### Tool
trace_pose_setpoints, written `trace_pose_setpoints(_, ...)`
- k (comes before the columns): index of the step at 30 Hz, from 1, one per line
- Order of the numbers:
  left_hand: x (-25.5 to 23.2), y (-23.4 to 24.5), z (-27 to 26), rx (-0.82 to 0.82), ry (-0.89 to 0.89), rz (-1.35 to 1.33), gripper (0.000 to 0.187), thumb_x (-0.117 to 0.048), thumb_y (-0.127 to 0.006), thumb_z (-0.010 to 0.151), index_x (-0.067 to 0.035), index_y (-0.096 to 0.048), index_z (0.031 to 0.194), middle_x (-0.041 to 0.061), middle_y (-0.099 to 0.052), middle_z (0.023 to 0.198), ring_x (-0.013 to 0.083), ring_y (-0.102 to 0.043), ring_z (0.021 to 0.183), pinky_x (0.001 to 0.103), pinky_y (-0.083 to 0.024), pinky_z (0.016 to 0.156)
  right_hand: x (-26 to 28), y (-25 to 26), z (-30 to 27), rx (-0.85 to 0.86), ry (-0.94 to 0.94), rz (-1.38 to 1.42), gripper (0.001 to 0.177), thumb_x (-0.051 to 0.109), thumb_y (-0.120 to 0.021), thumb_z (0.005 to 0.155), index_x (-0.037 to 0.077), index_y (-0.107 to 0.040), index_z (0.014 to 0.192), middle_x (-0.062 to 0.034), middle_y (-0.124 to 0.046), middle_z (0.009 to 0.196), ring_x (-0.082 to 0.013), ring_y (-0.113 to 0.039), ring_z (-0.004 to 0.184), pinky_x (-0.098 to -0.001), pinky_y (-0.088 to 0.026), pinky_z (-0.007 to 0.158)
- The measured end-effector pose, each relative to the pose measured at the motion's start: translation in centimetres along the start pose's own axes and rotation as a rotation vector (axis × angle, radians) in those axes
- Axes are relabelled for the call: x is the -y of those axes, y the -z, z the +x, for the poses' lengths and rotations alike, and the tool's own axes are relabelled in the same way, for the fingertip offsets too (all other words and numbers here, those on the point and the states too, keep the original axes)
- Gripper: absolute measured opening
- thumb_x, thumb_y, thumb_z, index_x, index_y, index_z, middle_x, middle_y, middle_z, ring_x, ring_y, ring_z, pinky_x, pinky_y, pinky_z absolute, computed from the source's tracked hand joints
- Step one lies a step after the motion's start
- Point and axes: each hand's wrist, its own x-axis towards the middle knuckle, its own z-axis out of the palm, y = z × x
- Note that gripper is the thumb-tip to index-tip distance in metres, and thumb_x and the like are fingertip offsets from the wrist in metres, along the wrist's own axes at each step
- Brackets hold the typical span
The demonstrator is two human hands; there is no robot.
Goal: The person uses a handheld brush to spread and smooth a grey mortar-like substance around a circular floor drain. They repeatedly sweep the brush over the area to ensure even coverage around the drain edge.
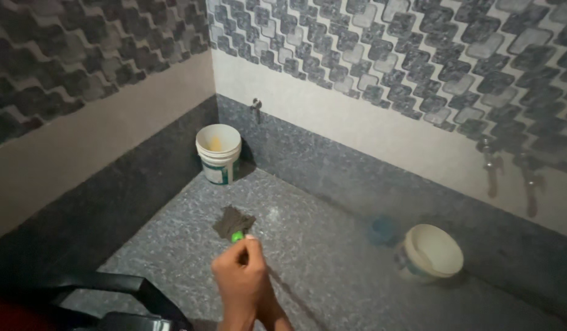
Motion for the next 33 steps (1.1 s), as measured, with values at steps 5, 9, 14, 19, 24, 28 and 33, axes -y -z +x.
trace_pose_setpoints(5,2.4,-1.0,-0.2,0.088,0.060,0.012,0.032,-0.021,-0.064,0.089,0.005,-0.068,0.071,0.018,-0.060,0.052,0.0179,-0.056,0.043,0.038,-0.043,0.046,-6.5,2.7,2.0,0.073,0.082,0.482,0.030,0.029,-0.045,0.121,0.000,-0.053,0.126,-0.0052,-0.056,0.112,-0.0163,-0.057,0.103,-0.0309,-0.050,0.089)
trace_pose_setpoints(9,3.4,-1.2,-2.1,0.106,0.126,0.031,0.033,-0.024,-0.061,0.089,0.004,-0.070,0.074,0.019,-0.068,0.058,0.0250,-0.068,0.045,0.040,-0.049,0.050,-8.3,4.1,1.1,-0.127,0.052,-0.045,0.033,0.030,-0.050,0.103,0.015,-0.050,0.133,0.0038,-0.057,0.119,-0.0066,-0.057,0.111,-0.0255,-0.047,0.097)
trace_pose_setpoints(14,3.2,-1.2,-3.0,0.088,0.108,0.151,0.033,-0.025,-0.064,0.088,0.004,-0.072,0.075,0.022,-0.067,0.061,0.0325,-0.066,0.049,0.042,-0.049,0.053,-8.9,4.7,0.7,0.144,-0.033,0.778,0.033,0.039,-0.047,0.111,0.010,-0.053,0.126,0.0005,-0.057,0.113,-0.0092,-0.057,0.104,-0.0259,-0.048,0.093)
trace_pose_setpoints(19,-1.7,-0.3,0.1,0.031,-0.080,0.118,0.034,-0.023,-0.060,0.092,0.003,-0.072,0.075,0.022,-0.067,0.065,0.0304,-0.065,0.053,0.041,-0.049,0.055,-2.0,2.9,4.0,0.353,-0.155,0.468,0.028,0.035,-0.050,0.111,0.016,-0.053,0.130,0.0011,-0.057,0.111,-0.0103,-0.056,0.098,-0.0270,-0.048,0.085)
trace_pose_setpoints(24,-5.5,0.5,2.4,0.051,-0.020,-0.037,0.037,-0.022,-0.058,0.095,0.007,-0.064,0.073,0.016,-0.057,0.054,0.0132,-0.051,0.049,0.037,-0.043,0.049,5.9,-0.3,3.1,0.093,0.125,-0.315,0.035,0.024,-0.060,0.100,0.009,-0.051,0.131,0.0006,-0.057,0.122,-0.0102,-0.055,0.112,-0.0282,-0.049,0.096)
trace_pose_setpoints(28,-4.9,0.6,1.9,0.067,0.015,-0.025,0.039,-0.019,-0.057,0.097,0.008,-0.058,0.068,0.014,-0.048,0.051,0.0112,-0.043,0.050,0.037,-0.038,0.049,5.8,-1.9,2.5,0.195,-0.060,0.833,0.031,0.028,-0.055,0.114,-0.001,-0.054,0.125,-0.0067,-0.055,0.114,-0.0149,-0.056,0.107,-0.0280,-0.049,0.097)
trace_pose_setpoints(33,-4.1,0.2,0.5,0.087,0.043,-0.055,0.036,-0.017,-0.061,0.092,0.005,-0.057,0.064,0.009,-0.045,0.047,0.0089,-0.041,0.046,0.035,-0.034,0.044,5.4,-0.3,0.7,0.034,0.036,-0.102,0.025,0.025,-0.051,0.106,0.005,-0.055,0.119,-0.0001,-0.056,0.110,-0.0088,-0.057,0.102,-0.0261,-0.050,0.089)
